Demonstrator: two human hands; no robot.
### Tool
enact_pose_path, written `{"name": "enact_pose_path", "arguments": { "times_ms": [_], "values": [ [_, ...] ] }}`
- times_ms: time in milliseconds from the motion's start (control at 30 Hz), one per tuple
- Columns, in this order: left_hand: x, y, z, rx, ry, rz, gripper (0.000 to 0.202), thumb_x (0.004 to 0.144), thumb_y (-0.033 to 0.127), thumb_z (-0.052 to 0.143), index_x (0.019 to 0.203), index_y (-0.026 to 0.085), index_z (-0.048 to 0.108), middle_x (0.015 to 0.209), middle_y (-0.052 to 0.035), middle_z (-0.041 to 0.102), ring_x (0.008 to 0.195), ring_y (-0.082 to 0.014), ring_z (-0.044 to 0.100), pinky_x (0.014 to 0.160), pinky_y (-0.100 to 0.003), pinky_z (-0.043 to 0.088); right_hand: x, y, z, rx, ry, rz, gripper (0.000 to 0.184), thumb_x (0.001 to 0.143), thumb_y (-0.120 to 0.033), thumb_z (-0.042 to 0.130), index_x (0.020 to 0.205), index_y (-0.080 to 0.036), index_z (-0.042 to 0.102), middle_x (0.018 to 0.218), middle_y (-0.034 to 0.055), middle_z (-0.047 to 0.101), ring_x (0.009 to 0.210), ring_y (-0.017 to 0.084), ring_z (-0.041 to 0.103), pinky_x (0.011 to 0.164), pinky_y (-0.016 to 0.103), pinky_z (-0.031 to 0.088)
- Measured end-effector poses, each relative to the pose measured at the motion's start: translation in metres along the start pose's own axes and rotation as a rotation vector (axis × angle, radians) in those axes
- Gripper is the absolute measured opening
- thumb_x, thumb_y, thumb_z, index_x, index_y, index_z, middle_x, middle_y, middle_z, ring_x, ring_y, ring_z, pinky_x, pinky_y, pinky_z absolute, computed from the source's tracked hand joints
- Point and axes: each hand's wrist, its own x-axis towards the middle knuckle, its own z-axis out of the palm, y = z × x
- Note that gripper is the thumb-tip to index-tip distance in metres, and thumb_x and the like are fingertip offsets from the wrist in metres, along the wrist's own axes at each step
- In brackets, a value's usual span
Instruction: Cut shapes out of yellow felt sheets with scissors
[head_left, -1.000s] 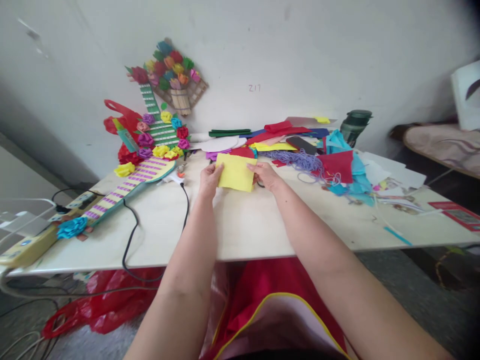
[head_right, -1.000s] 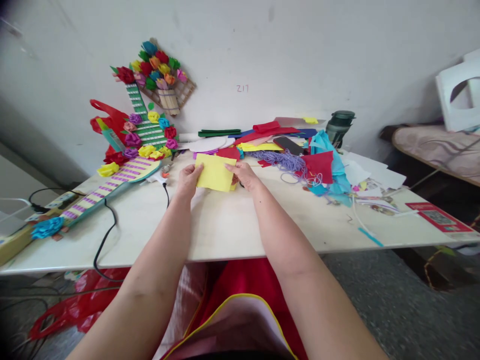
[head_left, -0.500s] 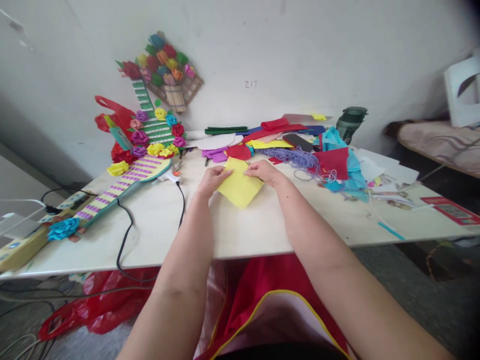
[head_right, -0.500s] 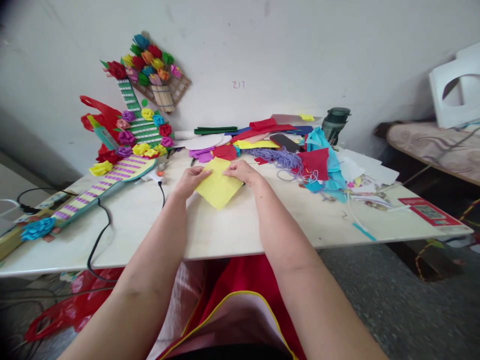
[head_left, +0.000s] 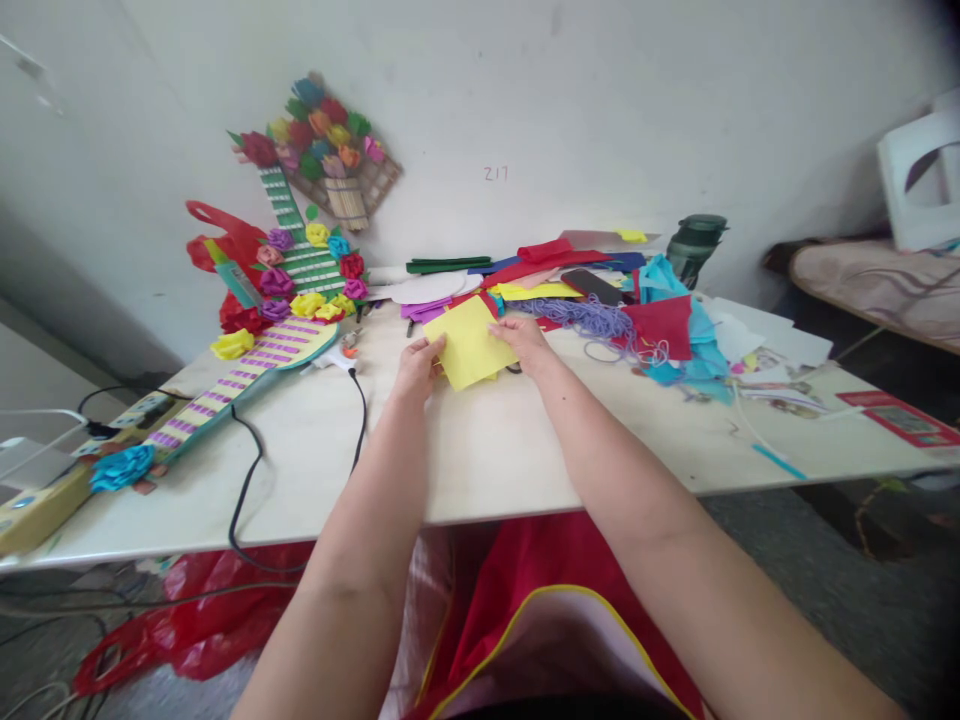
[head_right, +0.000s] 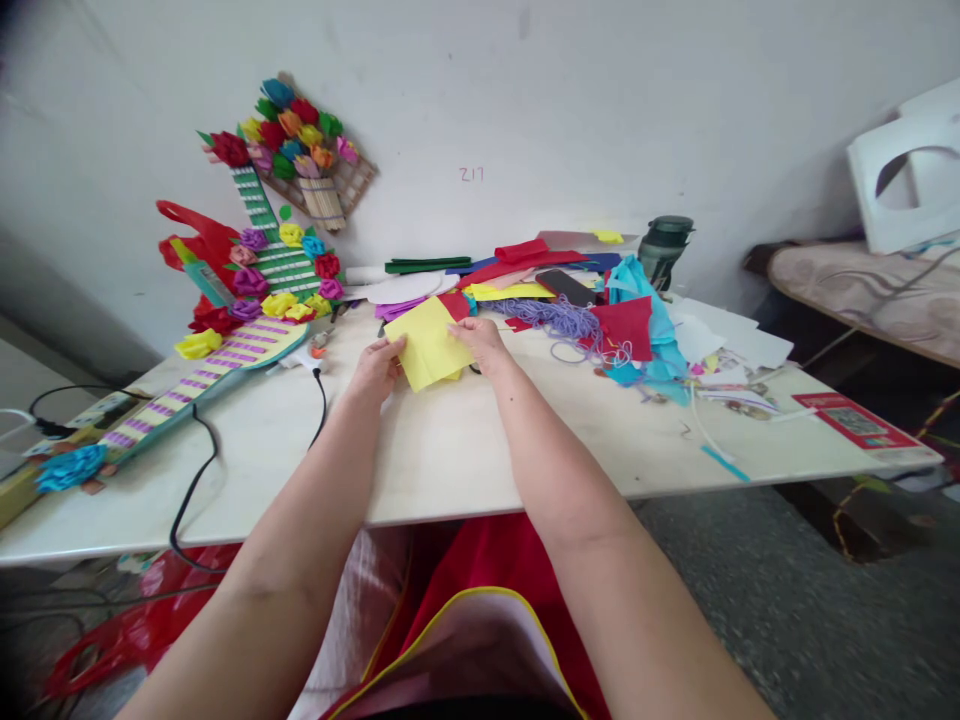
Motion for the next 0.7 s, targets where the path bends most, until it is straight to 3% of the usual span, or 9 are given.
{"name": "enact_pose_path", "arguments": {
  "times_ms": [167,300,467,700],
  "values": [
    [0.001,-0.004,0.006,0.098,0.028,0.123,0.048,0.049,0.051,0.081,0.075,0.016,0.062,0.066,-0.0019,0.065,0.060,-0.0147,0.061,0.053,-0.024,0.046,0.003,0.008,0.003,0.075,-0.074,0.019,0.020,0.059,-0.029,0.075,0.064,-0.015,0.062,0.059,-0.0012,0.065,0.055,0.014,0.061,0.061,0.028,0.050],
    [0.002,-0.004,0.010,0.141,0.029,0.197,0.046,0.053,0.052,0.078,0.077,0.017,0.061,0.066,-0.0016,0.065,0.065,-0.0157,0.063,0.056,-0.024,0.047,0.005,0.011,0.004,0.031,-0.076,0.020,0.018,0.060,-0.028,0.075,0.065,-0.015,0.064,0.058,-0.0011,0.065,0.057,0.015,0.062,0.065,0.030,0.052],
    [0.004,-0.003,0.013,0.112,0.154,0.188,0.037,0.058,0.046,0.076,0.072,0.017,0.056,0.058,0.0000,0.061,0.067,-0.0180,0.064,0.061,-0.027,0.049,0.006,0.013,0.007,0.033,-0.041,0.013,0.010,0.066,-0.023,0.070,0.067,-0.015,0.065,0.058,-0.0011,0.065,0.059,0.014,0.063,0.066,0.028,0.053],
    [0.002,0.002,0.015,0.124,0.191,0.206,0.031,0.064,0.041,0.073,0.066,0.018,0.053,0.056,0.0028,0.056,0.055,-0.0117,0.056,0.055,-0.023,0.044,0.006,0.014,0.008,0.060,-0.025,0.020,0.013,0.067,-0.026,0.071,0.067,-0.016,0.063,0.057,-0.0017,0.064,0.056,0.013,0.062,0.062,0.026,0.052]
  ]
}}
